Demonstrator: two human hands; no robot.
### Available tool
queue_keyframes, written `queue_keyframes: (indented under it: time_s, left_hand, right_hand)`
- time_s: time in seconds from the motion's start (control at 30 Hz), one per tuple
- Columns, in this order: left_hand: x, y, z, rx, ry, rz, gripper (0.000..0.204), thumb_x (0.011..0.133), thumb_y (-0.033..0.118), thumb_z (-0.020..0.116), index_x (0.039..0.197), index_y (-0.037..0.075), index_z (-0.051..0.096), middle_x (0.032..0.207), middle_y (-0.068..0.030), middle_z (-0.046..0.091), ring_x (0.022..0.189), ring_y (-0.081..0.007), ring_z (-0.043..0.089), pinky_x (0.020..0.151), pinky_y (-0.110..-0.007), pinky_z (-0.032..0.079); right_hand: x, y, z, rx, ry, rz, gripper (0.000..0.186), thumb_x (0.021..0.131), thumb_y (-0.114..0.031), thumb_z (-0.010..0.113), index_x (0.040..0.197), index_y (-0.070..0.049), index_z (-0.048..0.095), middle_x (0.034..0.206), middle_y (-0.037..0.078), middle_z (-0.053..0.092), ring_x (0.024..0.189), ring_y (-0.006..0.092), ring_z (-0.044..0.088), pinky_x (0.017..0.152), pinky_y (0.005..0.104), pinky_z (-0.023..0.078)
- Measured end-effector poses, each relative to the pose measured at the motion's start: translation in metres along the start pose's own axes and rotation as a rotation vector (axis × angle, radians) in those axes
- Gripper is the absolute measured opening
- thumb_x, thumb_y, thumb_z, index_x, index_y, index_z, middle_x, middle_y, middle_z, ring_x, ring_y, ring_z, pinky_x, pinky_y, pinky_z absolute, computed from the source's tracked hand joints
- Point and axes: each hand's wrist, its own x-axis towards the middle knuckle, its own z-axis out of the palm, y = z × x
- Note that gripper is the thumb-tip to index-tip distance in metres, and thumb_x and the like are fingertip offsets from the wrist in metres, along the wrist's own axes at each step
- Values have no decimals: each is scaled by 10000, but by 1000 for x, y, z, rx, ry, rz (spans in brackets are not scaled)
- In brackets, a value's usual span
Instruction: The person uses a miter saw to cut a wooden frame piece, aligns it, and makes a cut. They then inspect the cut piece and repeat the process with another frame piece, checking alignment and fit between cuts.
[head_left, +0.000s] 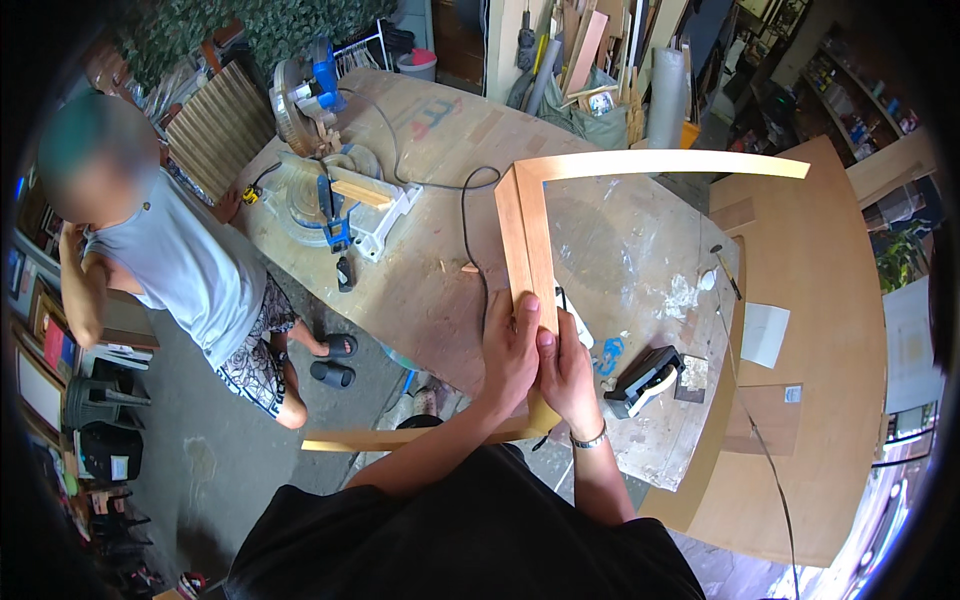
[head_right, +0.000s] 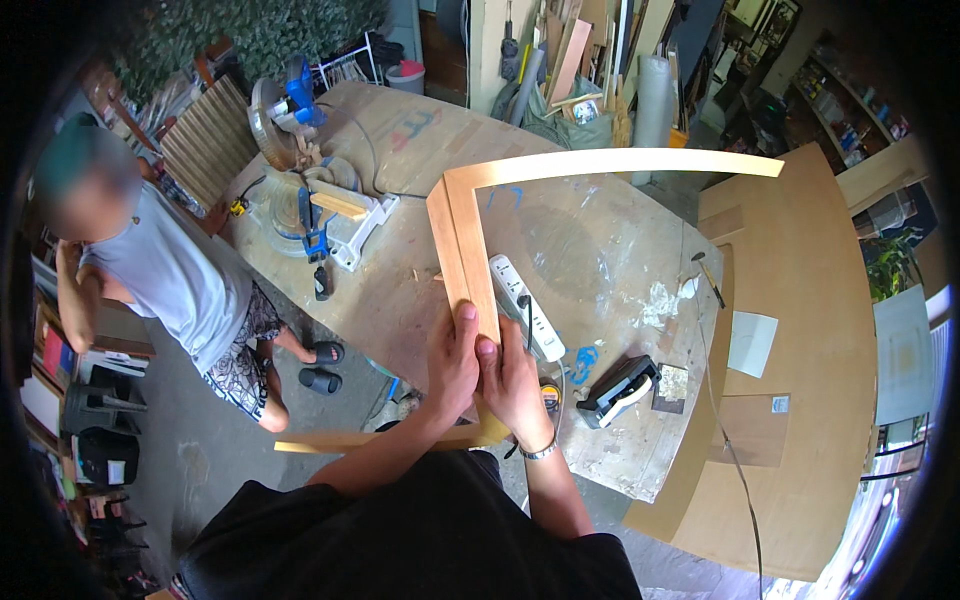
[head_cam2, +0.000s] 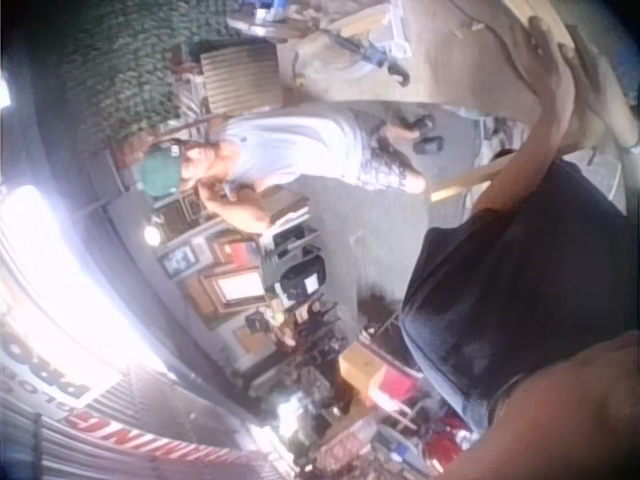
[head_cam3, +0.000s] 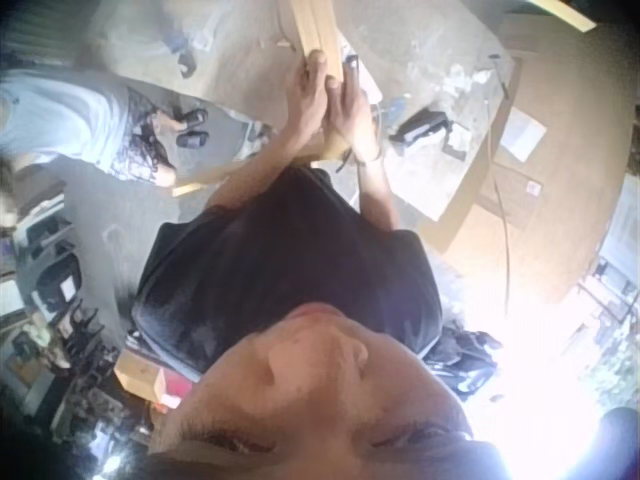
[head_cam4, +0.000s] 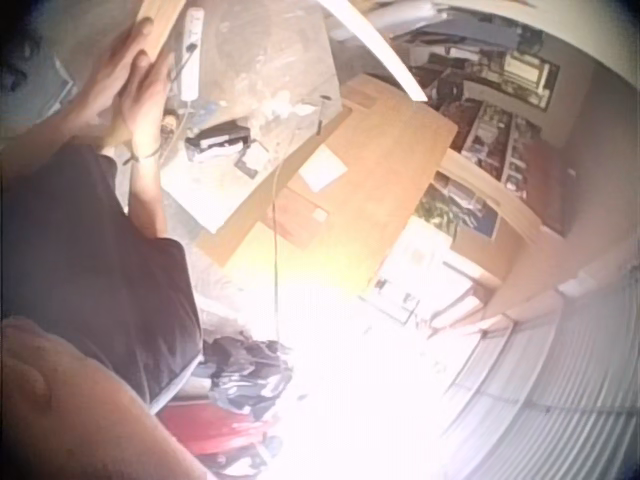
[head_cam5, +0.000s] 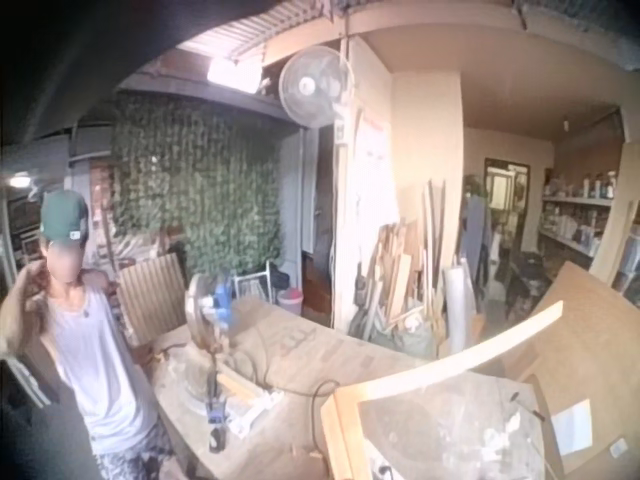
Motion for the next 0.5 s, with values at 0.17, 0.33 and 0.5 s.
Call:
queue_keyframes:
  time_s: [0.17,0.33,0.5]
  left_hand:
    - [10,24,-9,0,-97,3,462,1088,387,496,1319,-12,479,1108,-109,590,918,-132,586,793,-283,510]
    - [72,101,-13,58,-168,198,484,1085,305,515,1438,22,345,1173,-112,557,928,-126,575,789,-278,521]
    - [97,109,-22,198,-143,585,541,1084,238,526,1521,48,270,1214,-102,536,940,-117,556,805,-266,509]
  right_hand:
    - [0,-4,6,-15,-15,-37,385,1062,-200,541,1386,-13,451,856,278,687,834,451,715,671,453,537]
    - [-7,-13,22,-48,-61,7,436,1082,-197,499,1456,18,437,686,128,594,609,173,557,595,335,462]
    - [3,-36,25,-72,-59,19,410,1056,-178,553,1399,26,461,740,215,628,687,347,632,599,396,495]
